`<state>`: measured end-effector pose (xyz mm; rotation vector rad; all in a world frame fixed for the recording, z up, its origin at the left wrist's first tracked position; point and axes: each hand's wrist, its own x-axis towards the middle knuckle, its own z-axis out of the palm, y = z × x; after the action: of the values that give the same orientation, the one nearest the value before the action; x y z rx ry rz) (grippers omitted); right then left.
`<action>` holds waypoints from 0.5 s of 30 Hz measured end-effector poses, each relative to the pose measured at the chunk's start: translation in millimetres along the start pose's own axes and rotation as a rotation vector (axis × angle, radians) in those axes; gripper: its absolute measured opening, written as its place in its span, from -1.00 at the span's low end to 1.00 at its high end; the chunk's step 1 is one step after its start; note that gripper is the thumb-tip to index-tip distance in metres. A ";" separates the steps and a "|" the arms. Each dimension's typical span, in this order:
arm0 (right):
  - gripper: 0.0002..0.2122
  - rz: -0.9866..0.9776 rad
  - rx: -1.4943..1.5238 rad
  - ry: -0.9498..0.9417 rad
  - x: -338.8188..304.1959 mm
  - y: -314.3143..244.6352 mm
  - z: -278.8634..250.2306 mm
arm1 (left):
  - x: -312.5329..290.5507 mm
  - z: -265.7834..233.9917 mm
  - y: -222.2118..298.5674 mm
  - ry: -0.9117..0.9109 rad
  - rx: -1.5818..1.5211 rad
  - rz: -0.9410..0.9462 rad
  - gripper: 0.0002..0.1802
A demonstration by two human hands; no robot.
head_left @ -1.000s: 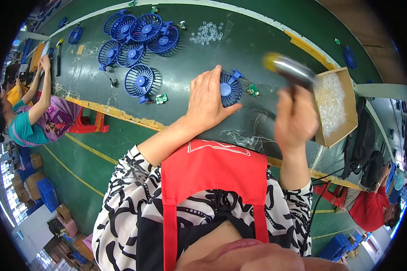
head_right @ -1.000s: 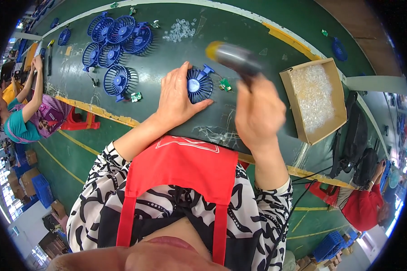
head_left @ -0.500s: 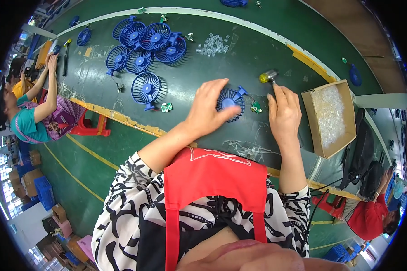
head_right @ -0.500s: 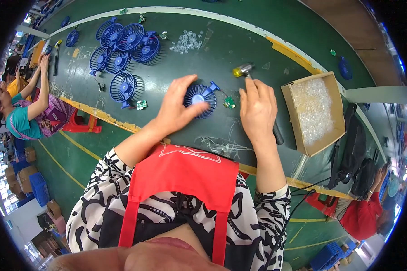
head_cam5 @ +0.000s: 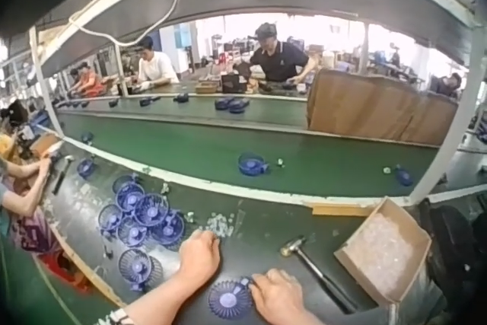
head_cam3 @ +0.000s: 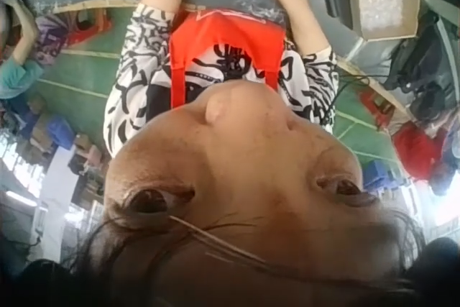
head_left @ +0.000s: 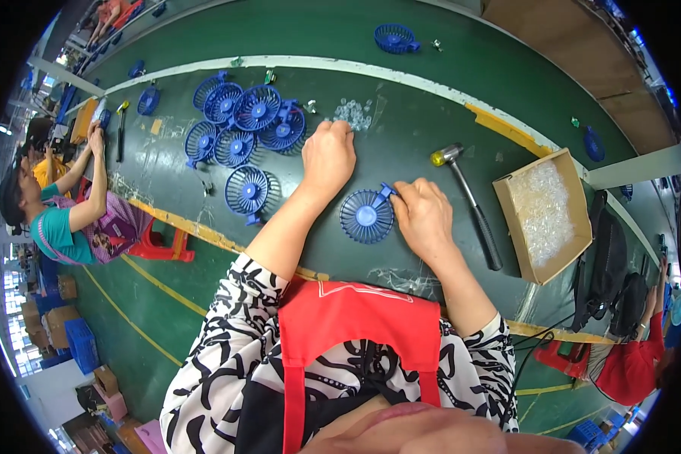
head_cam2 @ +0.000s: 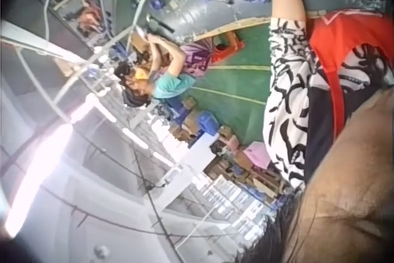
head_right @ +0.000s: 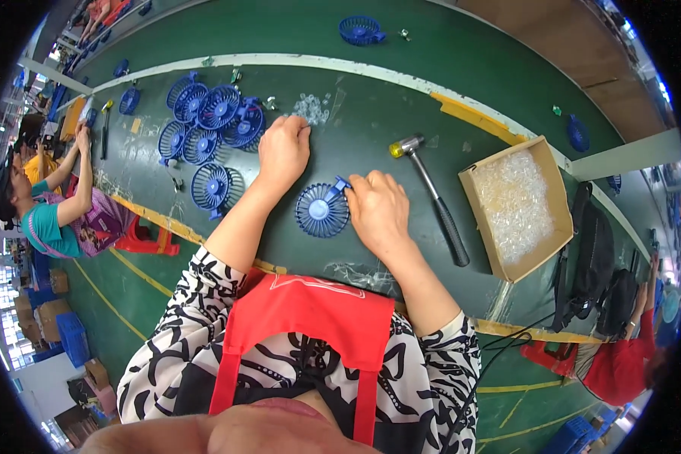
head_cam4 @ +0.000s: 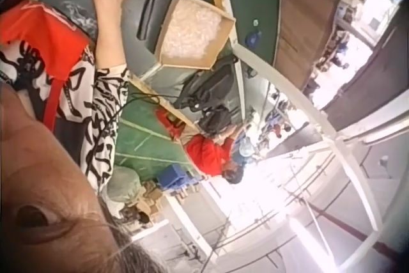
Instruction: The person assembles mini fan parts by taking fan covers from a conveyor belt, fitting small components into them by hand, tapping them with a hammer, and placing the assembled fan covers back onto the conveyor belt.
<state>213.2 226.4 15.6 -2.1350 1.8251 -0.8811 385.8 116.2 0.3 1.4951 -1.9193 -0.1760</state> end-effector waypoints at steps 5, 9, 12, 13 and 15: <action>-0.88 -0.051 0.086 0.049 -2.8 4.4 1.5 | -3.4 -5.7 3.6 -0.071 0.079 0.147 -0.93; -0.90 -0.135 0.308 0.169 -1.8 11.5 4.3 | -16.6 -6.8 -1.5 0.037 0.019 0.340 -0.94; -0.91 0.108 0.626 -0.001 -6.1 8.1 -4.1 | -25.7 -13.7 -2.4 0.023 -0.096 0.306 -0.97; -0.90 0.103 0.642 0.005 -6.9 10.3 -4.1 | -29.3 -16.6 -1.4 -0.003 -0.170 0.217 -0.95; -0.90 0.132 0.717 -0.012 -9.6 9.4 -5.8 | -38.9 -21.3 3.0 -0.034 -0.243 0.127 -0.92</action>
<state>201.7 234.8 12.5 -1.5448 1.3304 -1.2421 399.8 158.4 1.1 1.2146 -1.9351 -0.3651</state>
